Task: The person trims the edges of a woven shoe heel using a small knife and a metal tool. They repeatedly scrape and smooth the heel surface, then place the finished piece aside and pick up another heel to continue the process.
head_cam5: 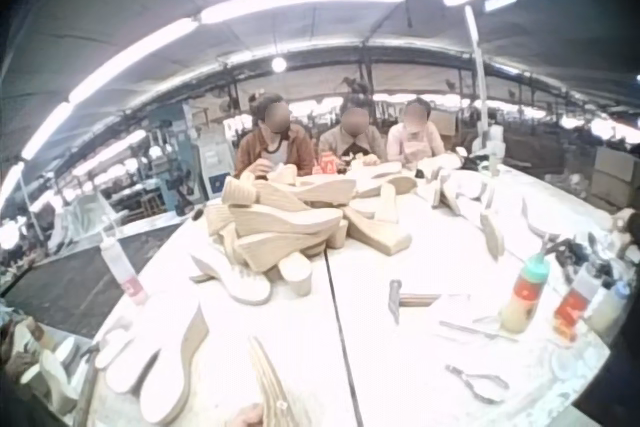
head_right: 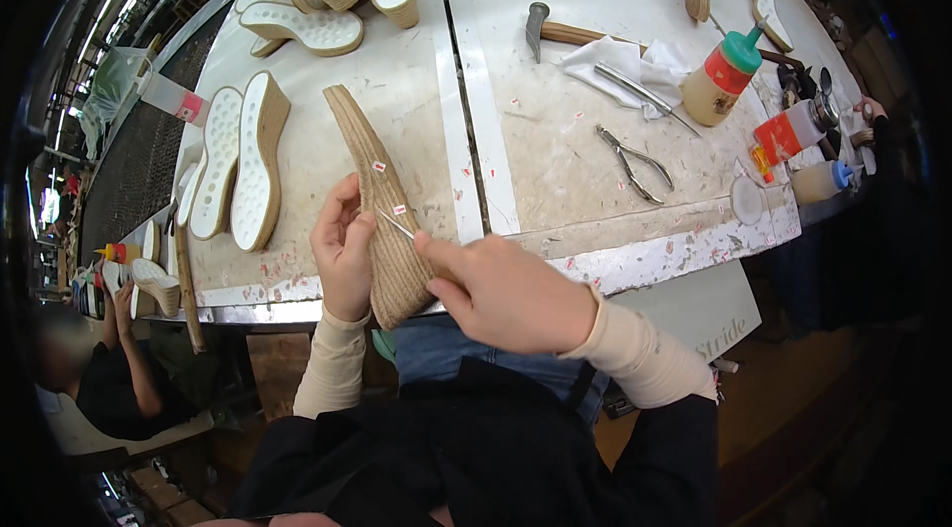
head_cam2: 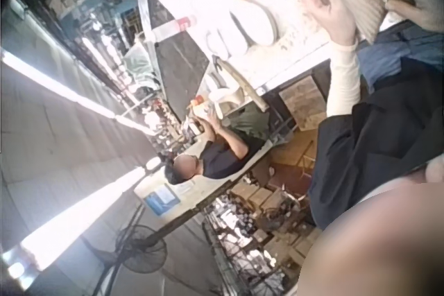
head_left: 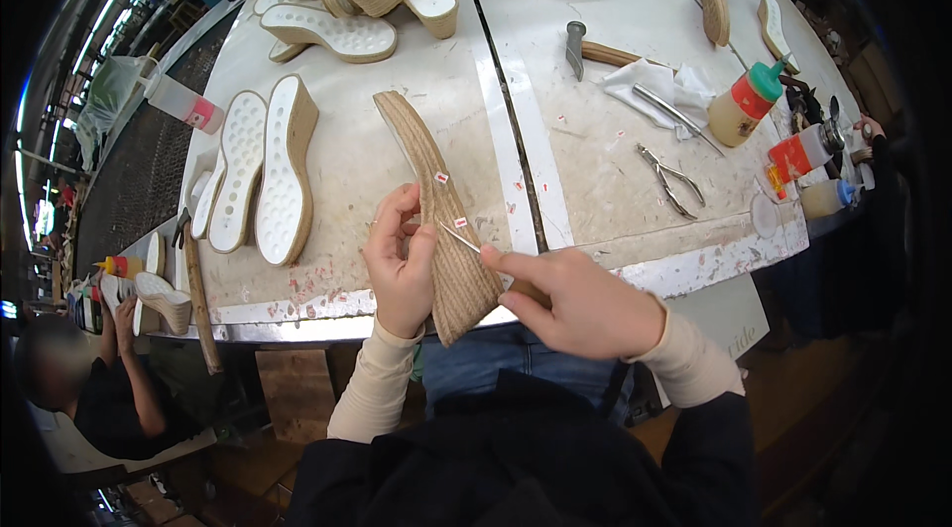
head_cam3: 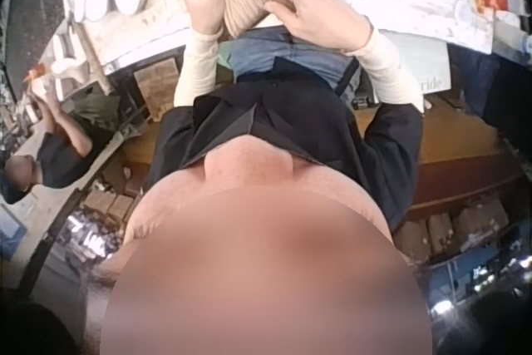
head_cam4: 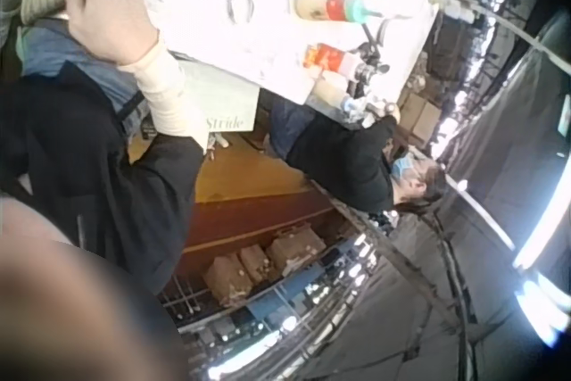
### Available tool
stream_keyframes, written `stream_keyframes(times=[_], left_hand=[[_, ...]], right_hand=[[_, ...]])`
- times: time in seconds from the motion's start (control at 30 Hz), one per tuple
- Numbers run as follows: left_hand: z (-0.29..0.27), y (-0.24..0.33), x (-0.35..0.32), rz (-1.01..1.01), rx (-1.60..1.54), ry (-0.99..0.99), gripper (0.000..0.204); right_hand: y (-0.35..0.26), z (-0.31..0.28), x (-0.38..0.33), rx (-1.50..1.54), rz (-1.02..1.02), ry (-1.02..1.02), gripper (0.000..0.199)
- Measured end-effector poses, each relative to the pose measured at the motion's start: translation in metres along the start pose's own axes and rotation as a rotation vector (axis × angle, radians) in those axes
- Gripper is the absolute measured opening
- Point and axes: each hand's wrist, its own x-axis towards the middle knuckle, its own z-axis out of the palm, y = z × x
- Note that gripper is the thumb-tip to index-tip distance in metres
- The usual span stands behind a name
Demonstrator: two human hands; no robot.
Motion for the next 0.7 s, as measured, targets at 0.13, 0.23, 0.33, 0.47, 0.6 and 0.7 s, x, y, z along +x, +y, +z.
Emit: stream_keyframes(times=[0.13,0.23,0.33,0.47,0.6,0.7], left_hand=[[0.001,0.000,0.000,-0.034,-0.013,-0.003,0.040],[0.003,0.001,0.000,-0.055,-0.049,0.008,0.040],[0.004,0.001,0.000,-0.050,-0.062,0.023,0.040],[0.004,0.002,0.003,-0.056,-0.065,0.010,0.041],[0.003,0.005,0.010,-0.077,-0.070,-0.028,0.043],[0.001,0.009,0.011,-0.146,-0.139,-0.050,0.044]], right_hand=[[-0.007,-0.002,0.000,0.044,0.055,-0.054,0.046],[-0.009,0.006,-0.005,0.019,0.045,-0.015,0.047],[-0.010,0.007,-0.014,-0.045,0.063,-0.073,0.047],[-0.018,-0.006,-0.025,-0.112,0.057,-0.139,0.045],[-0.017,-0.040,-0.037,-0.062,0.085,-0.330,0.046],[-0.009,-0.040,-0.040,0.020,0.043,-0.119,0.046]])
